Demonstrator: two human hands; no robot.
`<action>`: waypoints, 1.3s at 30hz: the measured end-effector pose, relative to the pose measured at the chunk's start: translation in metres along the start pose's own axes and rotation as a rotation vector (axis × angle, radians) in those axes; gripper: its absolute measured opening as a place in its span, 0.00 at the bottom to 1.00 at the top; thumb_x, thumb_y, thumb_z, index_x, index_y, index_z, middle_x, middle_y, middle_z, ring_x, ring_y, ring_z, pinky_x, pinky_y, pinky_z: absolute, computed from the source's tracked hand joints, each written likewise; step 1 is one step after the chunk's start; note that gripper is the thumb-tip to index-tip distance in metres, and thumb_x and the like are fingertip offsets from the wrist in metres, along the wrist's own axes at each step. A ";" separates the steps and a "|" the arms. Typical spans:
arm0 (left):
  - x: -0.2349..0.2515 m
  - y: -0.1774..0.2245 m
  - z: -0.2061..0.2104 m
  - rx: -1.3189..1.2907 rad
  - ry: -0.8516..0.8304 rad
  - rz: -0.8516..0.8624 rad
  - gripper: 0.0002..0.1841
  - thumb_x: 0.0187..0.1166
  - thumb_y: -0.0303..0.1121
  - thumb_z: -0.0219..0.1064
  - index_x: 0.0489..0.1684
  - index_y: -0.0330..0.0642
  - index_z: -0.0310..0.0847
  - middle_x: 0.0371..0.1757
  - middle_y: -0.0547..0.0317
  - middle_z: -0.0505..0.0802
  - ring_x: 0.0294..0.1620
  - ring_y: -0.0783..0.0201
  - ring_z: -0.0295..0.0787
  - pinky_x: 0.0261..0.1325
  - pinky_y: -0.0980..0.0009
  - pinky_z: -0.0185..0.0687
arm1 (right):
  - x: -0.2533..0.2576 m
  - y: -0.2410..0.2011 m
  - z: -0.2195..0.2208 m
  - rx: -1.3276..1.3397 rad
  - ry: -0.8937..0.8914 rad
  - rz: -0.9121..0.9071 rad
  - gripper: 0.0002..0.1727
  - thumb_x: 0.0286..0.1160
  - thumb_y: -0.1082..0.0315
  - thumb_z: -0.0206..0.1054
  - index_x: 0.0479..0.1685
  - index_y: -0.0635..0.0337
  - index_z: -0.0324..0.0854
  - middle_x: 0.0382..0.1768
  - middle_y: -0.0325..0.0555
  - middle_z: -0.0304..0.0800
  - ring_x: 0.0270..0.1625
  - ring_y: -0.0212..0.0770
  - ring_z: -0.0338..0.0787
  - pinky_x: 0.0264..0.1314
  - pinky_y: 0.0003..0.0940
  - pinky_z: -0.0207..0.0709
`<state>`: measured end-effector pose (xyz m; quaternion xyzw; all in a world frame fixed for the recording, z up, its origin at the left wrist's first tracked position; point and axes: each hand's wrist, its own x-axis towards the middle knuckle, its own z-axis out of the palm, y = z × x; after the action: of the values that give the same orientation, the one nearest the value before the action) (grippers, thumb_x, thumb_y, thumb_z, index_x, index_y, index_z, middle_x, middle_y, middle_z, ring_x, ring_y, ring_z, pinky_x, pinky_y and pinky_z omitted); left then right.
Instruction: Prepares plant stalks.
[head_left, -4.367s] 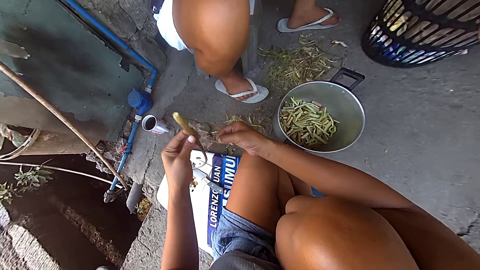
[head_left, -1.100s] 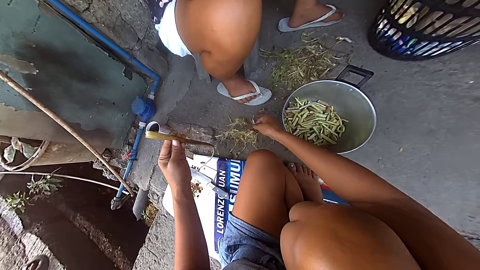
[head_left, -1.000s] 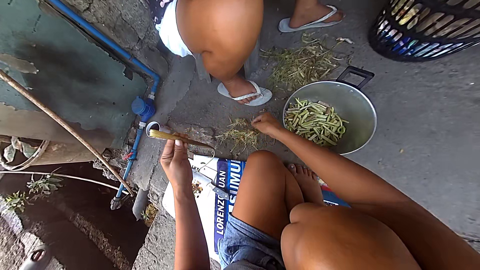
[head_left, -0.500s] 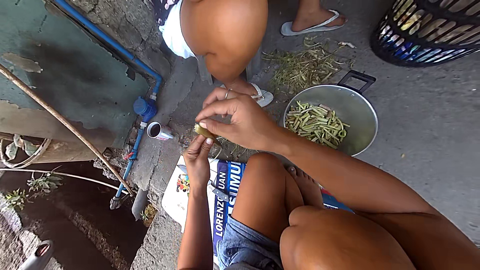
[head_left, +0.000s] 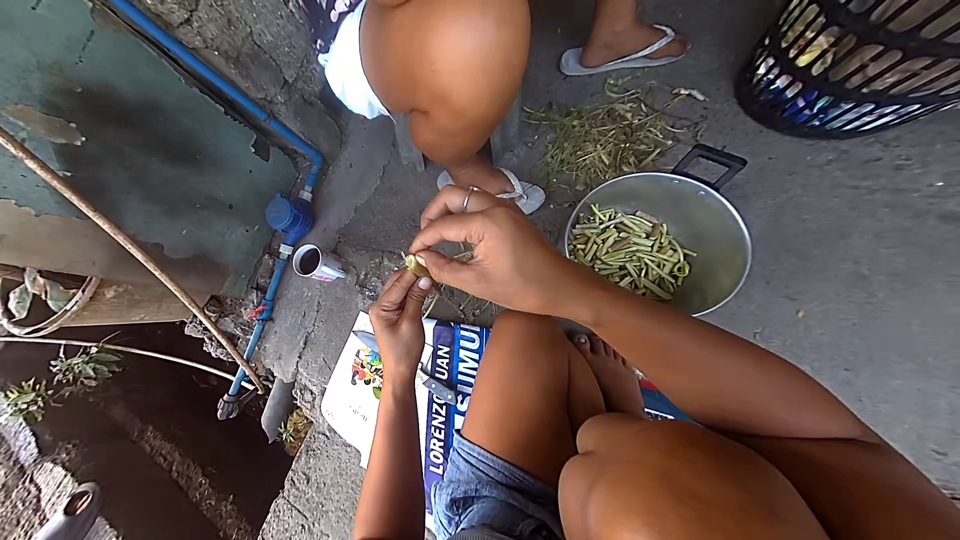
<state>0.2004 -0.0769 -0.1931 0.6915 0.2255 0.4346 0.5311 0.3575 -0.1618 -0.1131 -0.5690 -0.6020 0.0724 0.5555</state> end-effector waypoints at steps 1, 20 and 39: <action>0.000 0.000 0.000 0.012 0.002 0.004 0.10 0.80 0.21 0.65 0.43 0.41 0.94 0.45 0.69 0.95 0.47 0.76 0.90 0.56 0.75 0.87 | -0.001 0.000 0.000 -0.010 -0.003 -0.006 0.06 0.69 0.68 0.72 0.34 0.54 0.95 0.43 0.40 0.87 0.50 0.35 0.83 0.50 0.29 0.76; -0.001 0.000 -0.002 0.112 -0.038 0.027 0.10 0.79 0.20 0.65 0.46 0.37 0.94 0.51 0.65 0.95 0.54 0.76 0.90 0.61 0.76 0.86 | -0.004 0.012 -0.001 0.232 -0.091 0.109 0.05 0.68 0.71 0.69 0.29 0.58 0.91 0.41 0.40 0.86 0.43 0.27 0.83 0.43 0.19 0.77; 0.003 -0.012 -0.021 -0.102 0.025 -0.012 0.10 0.83 0.24 0.62 0.49 0.47 0.90 0.48 0.66 0.97 0.53 0.69 0.93 0.64 0.68 0.88 | -0.046 0.099 0.045 0.474 -0.177 0.900 0.06 0.79 0.72 0.70 0.39 0.66 0.88 0.31 0.45 0.85 0.31 0.31 0.78 0.38 0.29 0.72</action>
<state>0.1858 -0.0589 -0.2024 0.6569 0.2138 0.4507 0.5654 0.3712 -0.1391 -0.2278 -0.6217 -0.3095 0.4866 0.5299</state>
